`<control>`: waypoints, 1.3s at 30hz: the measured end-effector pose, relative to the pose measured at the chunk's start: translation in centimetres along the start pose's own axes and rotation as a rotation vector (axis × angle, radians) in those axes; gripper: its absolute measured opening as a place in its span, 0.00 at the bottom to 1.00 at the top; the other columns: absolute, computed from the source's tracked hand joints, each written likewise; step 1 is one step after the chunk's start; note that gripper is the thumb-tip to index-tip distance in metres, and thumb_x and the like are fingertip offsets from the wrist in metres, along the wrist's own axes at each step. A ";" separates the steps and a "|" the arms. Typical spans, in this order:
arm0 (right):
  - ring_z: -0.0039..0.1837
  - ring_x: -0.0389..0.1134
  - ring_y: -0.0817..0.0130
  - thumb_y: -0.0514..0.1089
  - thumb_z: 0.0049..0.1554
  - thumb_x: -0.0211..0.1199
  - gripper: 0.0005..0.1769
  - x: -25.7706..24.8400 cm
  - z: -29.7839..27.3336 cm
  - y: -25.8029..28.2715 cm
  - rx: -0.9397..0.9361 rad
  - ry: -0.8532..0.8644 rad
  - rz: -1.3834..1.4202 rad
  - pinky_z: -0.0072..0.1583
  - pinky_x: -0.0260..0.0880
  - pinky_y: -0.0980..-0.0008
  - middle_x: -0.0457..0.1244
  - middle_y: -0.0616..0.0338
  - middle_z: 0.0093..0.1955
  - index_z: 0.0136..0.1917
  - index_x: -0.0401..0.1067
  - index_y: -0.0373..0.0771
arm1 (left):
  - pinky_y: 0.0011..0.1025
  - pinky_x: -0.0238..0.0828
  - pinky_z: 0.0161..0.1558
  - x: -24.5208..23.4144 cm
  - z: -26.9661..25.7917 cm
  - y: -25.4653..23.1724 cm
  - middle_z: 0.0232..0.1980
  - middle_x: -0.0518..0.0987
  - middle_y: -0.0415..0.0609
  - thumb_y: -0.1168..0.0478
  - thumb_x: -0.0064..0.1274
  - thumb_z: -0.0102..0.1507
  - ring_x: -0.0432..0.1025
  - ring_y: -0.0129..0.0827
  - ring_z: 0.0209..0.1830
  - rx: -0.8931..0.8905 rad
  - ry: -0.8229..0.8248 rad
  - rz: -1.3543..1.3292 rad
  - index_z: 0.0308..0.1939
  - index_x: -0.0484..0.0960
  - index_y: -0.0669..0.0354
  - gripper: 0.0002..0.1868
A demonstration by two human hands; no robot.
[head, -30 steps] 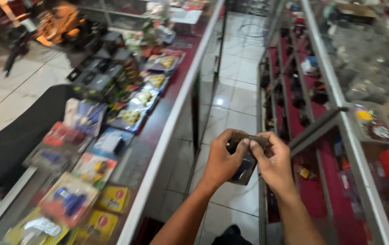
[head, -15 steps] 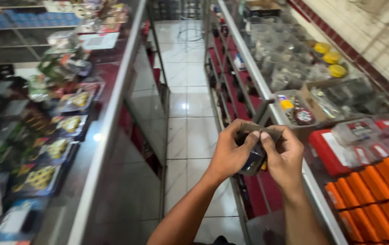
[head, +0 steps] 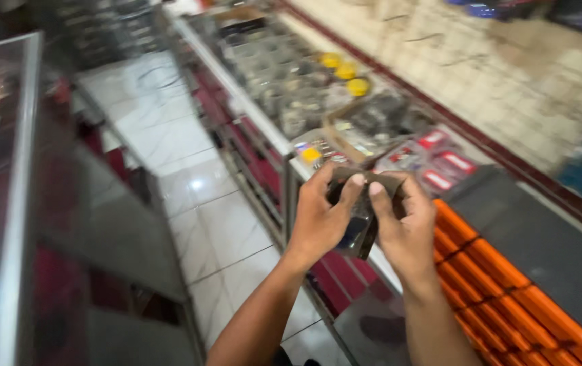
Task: The person picks up several packaged motorcycle parts from a counter and places them onto a metal display rack, handling each item one at a time and positioning them between the vertical wires of the rack.
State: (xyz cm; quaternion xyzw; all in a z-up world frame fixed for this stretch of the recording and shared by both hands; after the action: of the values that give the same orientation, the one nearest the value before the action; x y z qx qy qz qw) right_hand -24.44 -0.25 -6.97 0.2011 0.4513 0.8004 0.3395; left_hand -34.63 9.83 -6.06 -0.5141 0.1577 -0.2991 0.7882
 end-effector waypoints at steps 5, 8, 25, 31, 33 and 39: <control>0.49 0.64 0.82 0.44 0.66 0.62 0.11 -2.9 0.9 0.4 -0.013 -0.156 -0.086 0.51 0.68 0.78 0.65 0.66 0.46 0.53 0.70 0.32 | 0.24 0.73 0.45 3.7 2.4 -0.1 0.39 0.82 0.43 0.62 0.54 0.68 0.73 0.21 0.40 0.016 0.134 -0.136 0.46 0.80 0.66 0.09; 0.48 0.63 0.84 0.42 0.65 0.62 0.10 -3.8 1.7 0.9 0.004 -0.225 -0.143 0.51 0.67 0.79 0.66 0.67 0.46 0.53 0.70 0.32 | 0.24 0.72 0.45 4.9 4.0 -0.5 0.39 0.81 0.45 0.62 0.54 0.69 0.73 0.22 0.40 0.049 0.214 -0.144 0.45 0.80 0.66 0.08; 0.42 0.64 0.83 0.33 0.67 0.64 0.04 -11.9 9.0 13.5 -0.111 -0.406 -0.777 0.43 0.63 0.80 0.66 0.64 0.41 0.51 0.71 0.31 | 0.35 0.74 0.48 14.8 15.8 -8.4 0.44 0.79 0.52 0.63 0.59 0.70 0.78 0.42 0.45 0.697 0.644 -0.199 0.47 0.80 0.63 0.07; 0.43 0.67 0.76 0.33 0.66 0.65 0.05 -15.1 13.3 14.2 -0.180 -0.377 -1.027 0.44 0.66 0.74 0.67 0.58 0.42 0.50 0.71 0.29 | 0.37 0.75 0.48 20.5 20.1 -8.0 0.43 0.81 0.51 0.63 0.60 0.66 0.80 0.45 0.44 0.763 0.666 -0.217 0.45 0.80 0.62 0.07; 0.42 0.69 0.70 0.34 0.67 0.64 0.04 -15.9 13.5 12.5 -0.153 -0.367 -1.132 0.43 0.67 0.70 0.68 0.53 0.42 0.51 0.72 0.30 | 0.40 0.73 0.47 21.5 20.5 -6.5 0.44 0.81 0.53 0.63 0.60 0.65 0.79 0.49 0.46 0.767 0.673 -0.158 0.46 0.80 0.62 0.08; 0.43 0.74 0.54 0.38 0.62 0.62 0.06 -17.3 14.2 8.3 -0.029 -0.434 -1.178 0.47 0.70 0.59 0.70 0.44 0.41 0.51 0.72 0.32 | 0.44 0.71 0.45 23.8 20.9 -2.3 0.43 0.82 0.53 0.64 0.59 0.62 0.78 0.51 0.46 0.623 0.704 0.007 0.42 0.81 0.62 0.07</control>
State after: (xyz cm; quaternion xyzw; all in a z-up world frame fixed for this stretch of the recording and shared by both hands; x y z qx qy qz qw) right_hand -6.56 -7.49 7.12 0.0717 0.3963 0.4261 0.8101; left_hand -5.39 9.00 6.23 -0.1197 0.3197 -0.4856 0.8047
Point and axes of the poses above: each hand's wrist, its own z-axis towards the middle knuckle, its own x-axis out of the palm, y = z × x, the point moved 4 cm from there along z, towards the middle knuckle
